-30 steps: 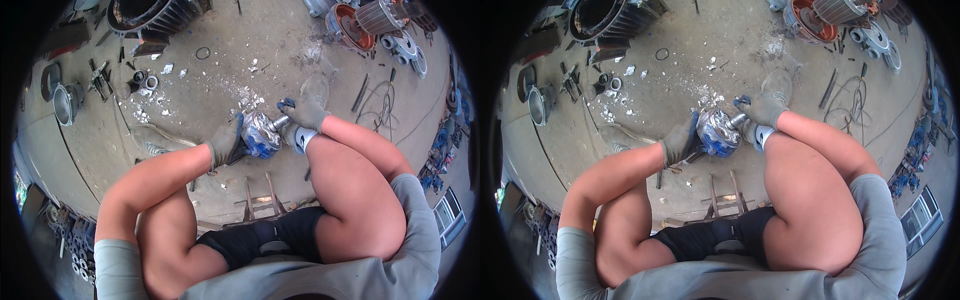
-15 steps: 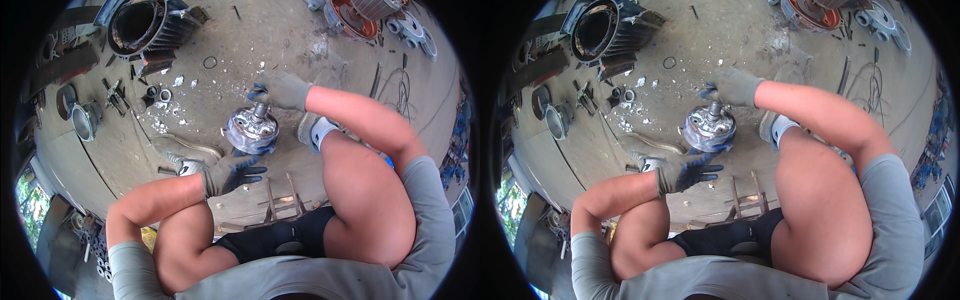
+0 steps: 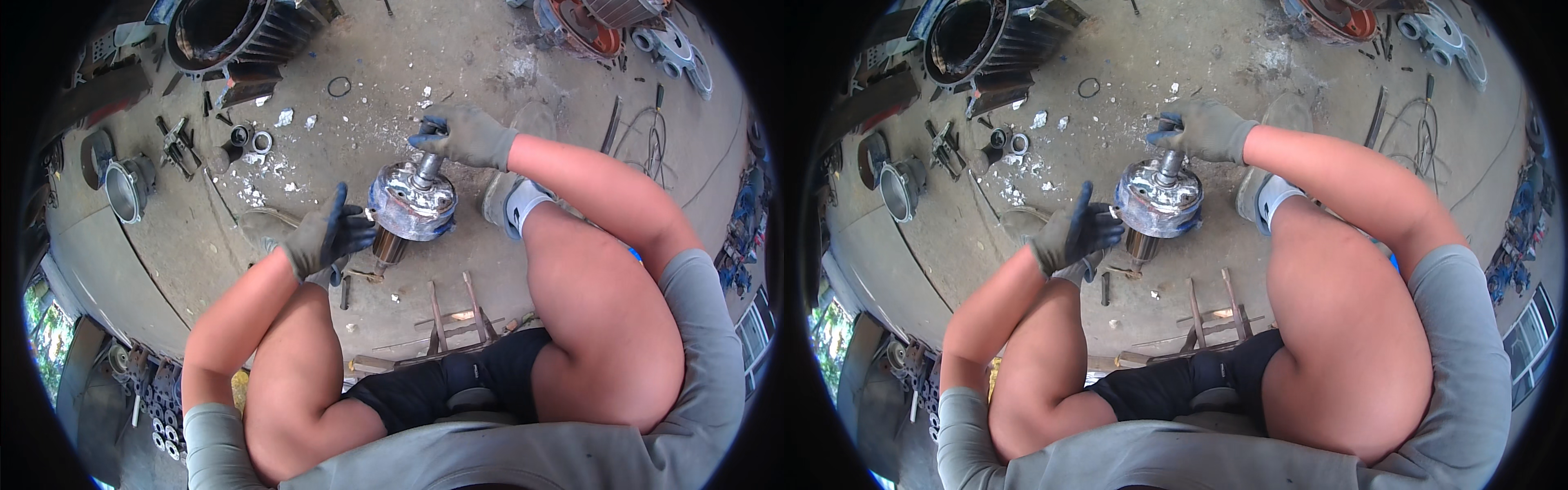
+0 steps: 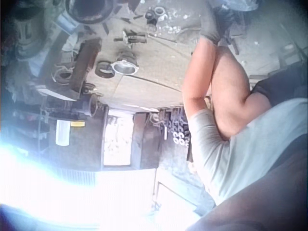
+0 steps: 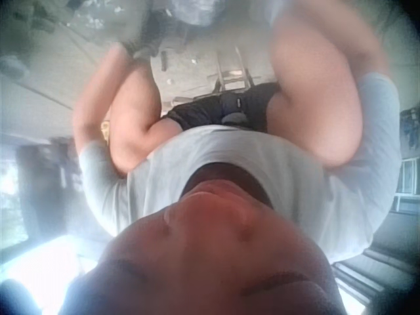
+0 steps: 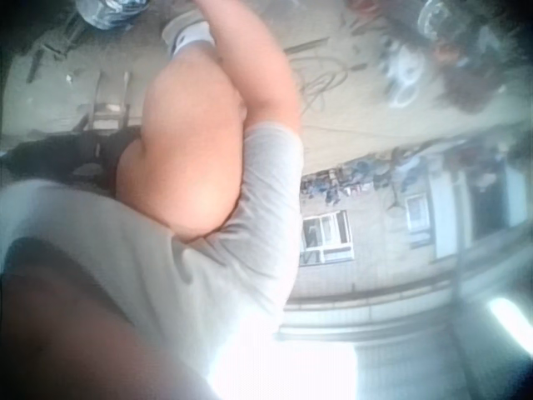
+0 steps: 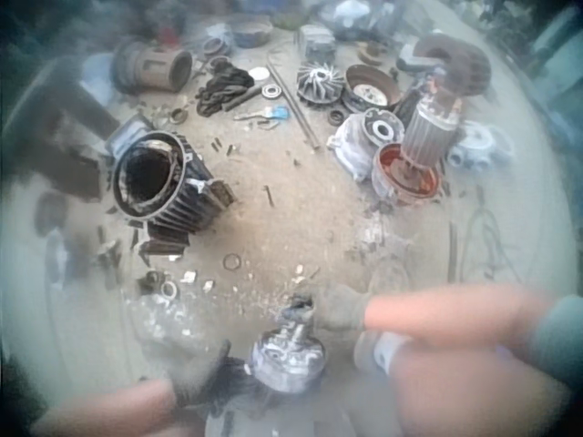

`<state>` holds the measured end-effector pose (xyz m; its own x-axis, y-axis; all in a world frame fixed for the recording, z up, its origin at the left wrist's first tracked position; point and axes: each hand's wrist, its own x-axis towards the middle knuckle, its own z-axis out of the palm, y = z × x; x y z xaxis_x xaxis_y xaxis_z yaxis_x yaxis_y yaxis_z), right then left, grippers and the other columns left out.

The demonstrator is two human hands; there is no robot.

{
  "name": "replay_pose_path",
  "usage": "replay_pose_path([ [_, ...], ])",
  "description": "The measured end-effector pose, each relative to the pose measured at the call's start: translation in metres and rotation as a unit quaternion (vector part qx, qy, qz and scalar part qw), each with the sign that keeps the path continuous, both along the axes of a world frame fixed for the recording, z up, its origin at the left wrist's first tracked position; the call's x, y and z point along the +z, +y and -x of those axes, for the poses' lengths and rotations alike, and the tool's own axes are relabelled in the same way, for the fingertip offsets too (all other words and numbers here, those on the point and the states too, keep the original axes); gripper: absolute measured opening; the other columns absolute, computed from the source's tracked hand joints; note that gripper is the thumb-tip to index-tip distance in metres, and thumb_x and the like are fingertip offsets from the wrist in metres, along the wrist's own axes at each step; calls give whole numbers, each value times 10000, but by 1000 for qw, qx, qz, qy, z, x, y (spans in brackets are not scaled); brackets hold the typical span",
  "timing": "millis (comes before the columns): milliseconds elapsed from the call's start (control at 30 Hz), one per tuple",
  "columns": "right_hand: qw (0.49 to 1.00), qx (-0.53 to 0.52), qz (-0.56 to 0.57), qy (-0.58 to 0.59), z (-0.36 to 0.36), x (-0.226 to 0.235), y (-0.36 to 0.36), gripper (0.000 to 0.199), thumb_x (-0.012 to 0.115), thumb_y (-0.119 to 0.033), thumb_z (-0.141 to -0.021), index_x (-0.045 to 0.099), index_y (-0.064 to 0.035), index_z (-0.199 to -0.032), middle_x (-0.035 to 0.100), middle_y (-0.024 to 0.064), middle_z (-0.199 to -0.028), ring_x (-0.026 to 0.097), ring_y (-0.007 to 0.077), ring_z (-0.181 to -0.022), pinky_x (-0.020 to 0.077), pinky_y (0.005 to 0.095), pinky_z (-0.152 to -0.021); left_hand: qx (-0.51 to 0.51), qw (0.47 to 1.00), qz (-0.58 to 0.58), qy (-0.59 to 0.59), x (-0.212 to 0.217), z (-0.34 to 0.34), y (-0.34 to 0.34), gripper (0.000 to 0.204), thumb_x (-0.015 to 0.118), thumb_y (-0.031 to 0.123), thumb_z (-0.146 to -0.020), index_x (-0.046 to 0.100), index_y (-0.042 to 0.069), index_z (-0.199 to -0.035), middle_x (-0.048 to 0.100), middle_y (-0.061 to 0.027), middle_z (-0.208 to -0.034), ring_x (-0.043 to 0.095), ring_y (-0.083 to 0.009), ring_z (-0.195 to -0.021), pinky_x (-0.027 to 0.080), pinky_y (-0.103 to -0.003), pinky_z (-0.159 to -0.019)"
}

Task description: The person sits on the floor and uses a small metal tool to scrape and clean a cylindrical motor component. They rotate the part, wipe it with a cloth, and continue scraping different areas. The person then picks up a larger motor assembly, inspects it, and sets it down before resuming cleaning the smaller component.

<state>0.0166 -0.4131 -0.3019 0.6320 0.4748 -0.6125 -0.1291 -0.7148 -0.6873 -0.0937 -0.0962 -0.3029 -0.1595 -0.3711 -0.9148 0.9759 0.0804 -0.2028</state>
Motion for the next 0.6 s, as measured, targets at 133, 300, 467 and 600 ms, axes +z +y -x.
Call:
replay_pose_path([
  [133, 997, -42, 34, 53, 1, 7, -1, 588, 759, -552, -921, 717, -19, -1165, 742, 182, -1090, 708, 309, -1036, 536, 424, -959, -228, 875, 51, -424, -21, -6, -20, 672, 540, 573, -1065, 471, 60, -1493, 706, -118, -1204, 705, -247, -1095, 595, -424, -993],
  [300, 993, -67, 64, 69, 1, 15, 5, 582, 741, -559, -930, 734, -14, -1134, 746, 175, -1064, 707, 311, -1018, 538, 425, -950, 8, 989, 8, -144, -5, 6, -56, 572, 435, 543, -1114, 492, 136, -1513, 701, -88, -1277, 688, -265, -1173, 585, -496, -1021],
  [467, 999, -2, -11, -47, -8, 12, 33, 470, 682, -518, -975, 749, -79, -1128, 750, 195, -1123, 709, 377, -1066, 541, 461, -960, 260, 952, 153, -47, 24, 17, -42, 677, 399, 641, -1085, 472, 151, -1547, 577, -118, -1514, 615, -310, -1328, 564, -522, -1055],
  [600, 999, -14, -47, -16, -26, 4, 41, 429, 628, -468, -1013, 735, -122, -1242, 749, 191, -1172, 700, 386, -1113, 533, 479, -988, 253, 962, 72, -67, 20, 11, -31, 691, 458, 662, -1060, 487, 165, -1540, 585, -90, -1508, 599, -281, -1347, 526, -502, -1094],
])
